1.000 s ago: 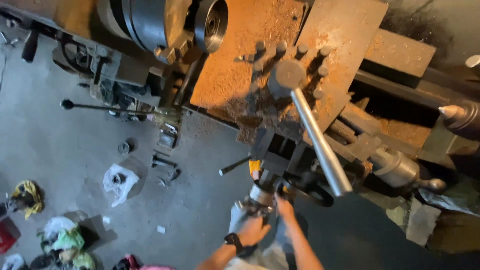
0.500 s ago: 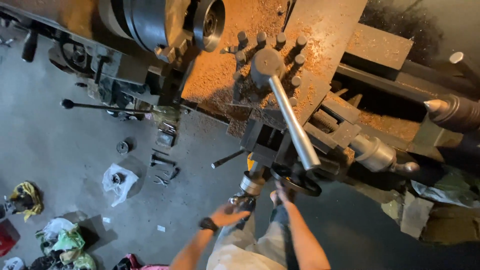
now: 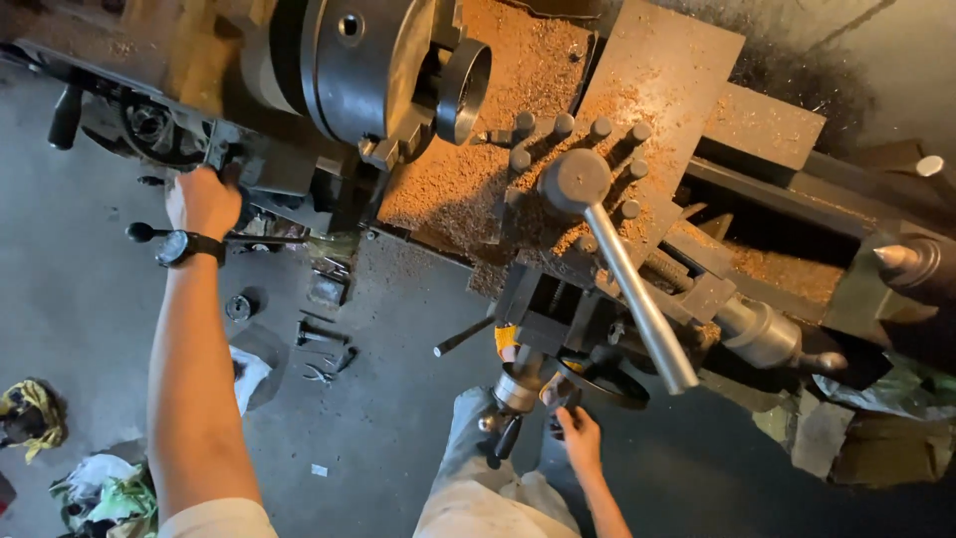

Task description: The person operates a metal lathe, using both hands to manipulate the control levers and adjust the tool post. They periodically reach toward the chuck area to check the workpiece while the machine is running.

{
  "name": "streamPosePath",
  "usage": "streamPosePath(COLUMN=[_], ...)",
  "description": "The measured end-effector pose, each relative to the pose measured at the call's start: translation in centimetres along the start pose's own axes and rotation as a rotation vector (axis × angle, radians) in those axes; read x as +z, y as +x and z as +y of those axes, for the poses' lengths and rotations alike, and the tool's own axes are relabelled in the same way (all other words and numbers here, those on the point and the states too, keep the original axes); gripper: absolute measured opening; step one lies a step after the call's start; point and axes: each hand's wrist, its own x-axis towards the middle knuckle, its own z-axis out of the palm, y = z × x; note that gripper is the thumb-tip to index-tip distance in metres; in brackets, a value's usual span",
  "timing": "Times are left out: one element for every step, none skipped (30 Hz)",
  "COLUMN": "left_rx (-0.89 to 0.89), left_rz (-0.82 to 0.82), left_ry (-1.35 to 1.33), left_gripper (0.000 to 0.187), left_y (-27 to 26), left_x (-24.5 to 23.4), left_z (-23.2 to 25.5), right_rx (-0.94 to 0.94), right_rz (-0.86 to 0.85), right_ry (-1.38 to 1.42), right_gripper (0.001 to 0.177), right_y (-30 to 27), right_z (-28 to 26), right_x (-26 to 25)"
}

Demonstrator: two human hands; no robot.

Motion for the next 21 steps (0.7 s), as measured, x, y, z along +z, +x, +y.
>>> streamPosePath(left_rx=[0.019,0.038,0.038,-0.005,-0.047,-0.051,-0.058,-0.072,-0.085,-0.047,-0.007,-0.013,0.036,0.084,0.077,0.224,0.376,0.375,0.212,0.047,0.046], left_rz=[0.03,0.061,0.063,0.097,0.13,0.134,0.106,0.073,0.074,0.099,0.125,0.125,-0.088,-0.298,-0.295,-0.737,-1.177,-1.174,-1.209,-1.241,-1.24], left_ry=[0.135,0.271,0.273,0.299,0.325,0.329,0.093,-0.142,-0.136,-0.233,-0.329,-0.326,-0.274,-0.223,-0.225,-0.406,-0.586,-0.586,-0.537,-0.486,-0.486], left_gripper=[0.038,0.03,0.03,0.022,0.018,0.018,0.025,0.037,0.037,0.029,0.022,0.022,0.02,0.02,0.02,0.059,0.104,0.104,0.087,0.074,0.074], left_y=[0.4,0.9,1.2,1.2,1.3,0.7,0.1,-0.9,-2.3,-3.9,-5.5,-9.3,-13.1,-17.0,-21.2,-25.3,-29.8,-32.6,-35.4,-38.2,-39.6], left_x=[0.2,0.5,1.3,2.1,2.9,2.3,1.7,1.2,2.4,3.7,4.9,6.5,8.1,9.6,13.0,15.8,18.0,18.2,18.4,18.8,19.6], left_z=[-0.5,-0.8,-0.1,0.3,0.8,1.2,1.6,1.8,1.5,1.2,1.0,1.9,2.9,4.0,3.7,3.3,2.7,4.6,6.4,8.2,9.3], right_rx=[0.015,0.03,0.029,0.064,0.097,0.095,0.245,0.398,0.397,0.327,0.255,0.255,0.241,0.223,0.218,0.136,0.054,0.052,-0.068,-0.184,-0.185], right_rz=[-0.022,-0.044,-0.045,-0.082,-0.119,-0.125,-0.206,-0.29,-0.302,-0.194,-0.086,-0.092,-0.057,-0.022,-0.026,0.018,0.062,0.06,0.129,0.198,0.197], right_ry=[0.026,0.053,0.054,-0.099,-0.253,-0.251,-0.435,-0.63,-0.638,-0.69,-0.737,-0.741,-0.681,-0.622,-0.627,-0.607,-0.587,-0.587,-0.554,-0.519,-0.519], right_gripper=[0.022,0.025,0.025,0.033,0.042,0.042,0.053,0.066,0.066,0.067,0.072,0.072,0.074,0.079,0.079,0.07,0.061,0.061,0.049,0.037,0.037], right_y=[0.8,1.6,2.0,2.4,2.7,4.0,5.4,6.5,8.9,11.3,13.7,14.0,14.2,14.6,14.5,14.4,14.3,14.1,14.0,13.8,13.3], right_z=[0.2,0.5,-0.3,-1.0,-1.6,-1.3,-1.0,-0.7,1.6,4.0,6.3,7.4,8.5,9.4,10.4,11.3,12.1,12.5,13.0,13.6,12.4], right_x=[0.8,1.7,2.1,2.5,3.0,3.7,4.4,4.9,5.1,5.2,5.3,4.1,2.8,1.4,-0.1,-1.3,-2.4,-3.1,-3.8,-4.6,-4.8])
